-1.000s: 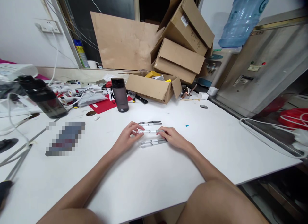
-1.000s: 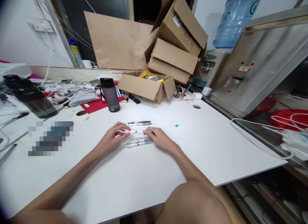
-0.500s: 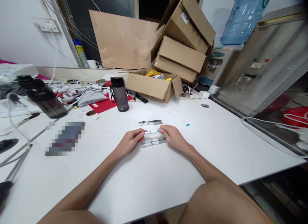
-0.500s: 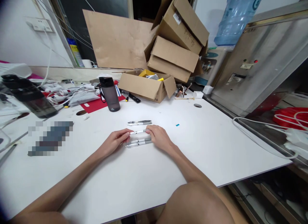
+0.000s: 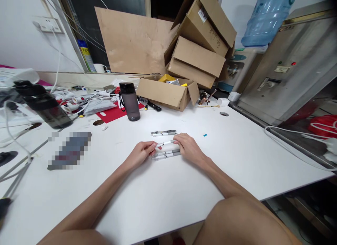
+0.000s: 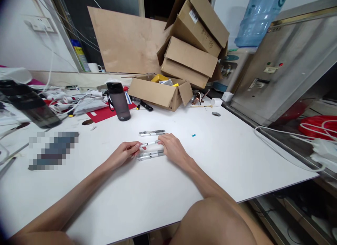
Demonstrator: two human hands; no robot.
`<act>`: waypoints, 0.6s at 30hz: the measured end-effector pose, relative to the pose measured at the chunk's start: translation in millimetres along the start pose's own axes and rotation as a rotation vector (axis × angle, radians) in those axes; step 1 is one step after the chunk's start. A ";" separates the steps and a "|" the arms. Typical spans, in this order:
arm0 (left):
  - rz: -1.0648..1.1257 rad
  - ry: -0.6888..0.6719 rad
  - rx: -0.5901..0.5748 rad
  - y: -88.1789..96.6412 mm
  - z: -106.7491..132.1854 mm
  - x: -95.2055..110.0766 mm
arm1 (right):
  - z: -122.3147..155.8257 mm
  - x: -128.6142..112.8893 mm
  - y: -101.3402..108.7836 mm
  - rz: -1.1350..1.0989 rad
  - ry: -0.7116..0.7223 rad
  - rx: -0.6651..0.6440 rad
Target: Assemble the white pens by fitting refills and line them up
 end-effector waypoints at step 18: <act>0.155 0.053 -0.105 -4.8 -1.0 -5.8 | 1.7 -9.9 0.5 0.127 0.071 0.024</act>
Point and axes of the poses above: each hand's wrist, its own z-axis away from the middle knuckle, its own y-axis out of the back of the hand, x = y × z, the point moved 8 cm from there along -z, towards the middle knuckle, and after that the axes turned 12 degrees about -x, right-handed, at the moved point
